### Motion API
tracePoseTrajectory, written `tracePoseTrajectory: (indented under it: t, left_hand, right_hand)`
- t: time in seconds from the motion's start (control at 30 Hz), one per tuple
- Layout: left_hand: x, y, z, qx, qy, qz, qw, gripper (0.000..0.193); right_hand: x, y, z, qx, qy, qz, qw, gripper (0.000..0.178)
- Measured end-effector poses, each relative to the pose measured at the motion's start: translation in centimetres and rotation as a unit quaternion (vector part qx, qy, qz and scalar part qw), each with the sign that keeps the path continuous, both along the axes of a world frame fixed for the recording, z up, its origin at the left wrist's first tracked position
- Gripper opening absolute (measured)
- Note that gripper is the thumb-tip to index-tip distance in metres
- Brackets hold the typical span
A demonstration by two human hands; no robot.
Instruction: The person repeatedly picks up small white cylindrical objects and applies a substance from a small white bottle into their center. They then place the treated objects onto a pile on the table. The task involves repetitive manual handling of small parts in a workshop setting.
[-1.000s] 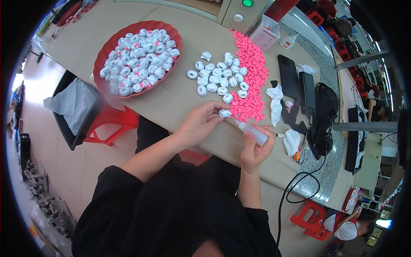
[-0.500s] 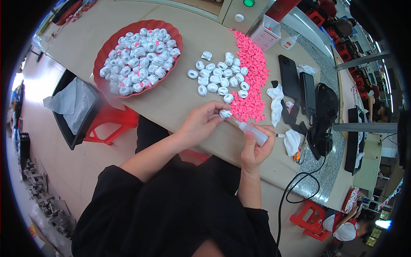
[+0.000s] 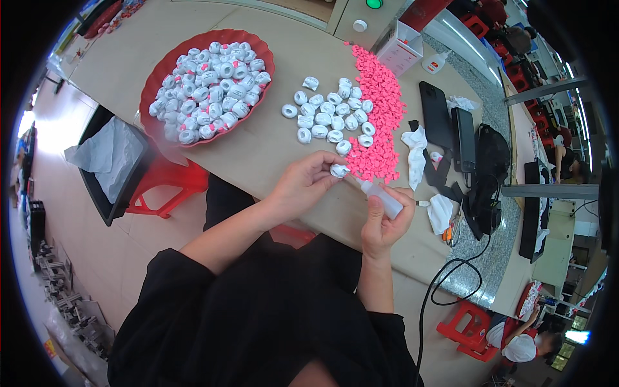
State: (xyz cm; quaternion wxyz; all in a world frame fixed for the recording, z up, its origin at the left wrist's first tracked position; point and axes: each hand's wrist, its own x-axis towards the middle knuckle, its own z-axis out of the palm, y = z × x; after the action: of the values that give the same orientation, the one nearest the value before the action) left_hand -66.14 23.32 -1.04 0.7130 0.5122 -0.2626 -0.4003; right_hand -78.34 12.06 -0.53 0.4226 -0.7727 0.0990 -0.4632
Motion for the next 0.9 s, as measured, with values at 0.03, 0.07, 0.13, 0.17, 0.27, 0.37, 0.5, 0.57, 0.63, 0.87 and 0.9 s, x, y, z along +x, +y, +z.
tracePoseTrajectory:
  t: [0.03, 0.07, 0.13, 0.17, 0.27, 0.37, 0.5, 0.57, 0.63, 0.87, 0.9]
  left_hand:
    - [0.01, -0.01, -0.01, -0.004, 0.0, -0.001, 1.0, 0.028]
    - [0.01, -0.03, -0.01, -0.007, 0.001, -0.001, 1.0, 0.028]
    - [-0.02, -0.05, 0.02, -0.009, -0.001, 0.001, 1.0, 0.028]
    - [-0.03, -0.05, 0.03, -0.01, -0.003, 0.002, 1.0, 0.029]
    - [-0.07, -0.08, 0.06, -0.02, 0.01, 0.008, 1.0, 0.026]
    - [-0.05, -0.11, -0.11, -0.021, 0.009, 0.009, 1.0, 0.027]
    - [0.08, -0.01, -0.06, -0.009, 0.003, 0.001, 1.0, 0.029]
    - [0.08, -0.05, -0.06, -0.008, 0.001, 0.002, 1.0, 0.029]
    - [0.07, -0.07, -0.04, -0.015, 0.002, 0.003, 1.0, 0.028]
    - [0.17, -0.05, -0.33, 0.008, -0.01, 0.0, 1.0, 0.028]
    - [0.13, -0.08, -0.38, 0.002, -0.009, 0.005, 1.0, 0.027]
  right_hand:
    - [-0.04, 0.0, -0.05, -0.005, 0.002, -0.002, 1.0, 0.023]
    - [-0.1, -0.01, -0.16, -0.009, 0.003, -0.005, 1.0, 0.023]
    - [-0.1, 0.04, -0.15, -0.025, 0.005, -0.01, 1.0, 0.023]
    - [-0.05, 0.09, 0.03, -0.035, 0.006, -0.013, 0.999, 0.023]
    - [-0.09, 0.07, 0.12, -0.044, 0.008, -0.018, 0.999, 0.023]
    - [-0.09, 0.06, 0.05, -0.045, 0.007, -0.021, 0.999, 0.023]
    - [-0.11, -0.09, 0.07, -0.056, 0.011, -0.025, 0.998, 0.023]
    - [-0.18, -0.22, 0.04, -0.056, 0.012, -0.025, 0.998, 0.023]
    - [-0.18, -0.23, 0.02, -0.054, 0.012, -0.023, 0.998, 0.023]
    - [-0.32, -0.1, 0.0, -0.015, 0.015, -0.007, 1.0, 0.022]
    - [-0.34, -0.1, 0.04, -0.013, 0.014, -0.005, 1.0, 0.022]
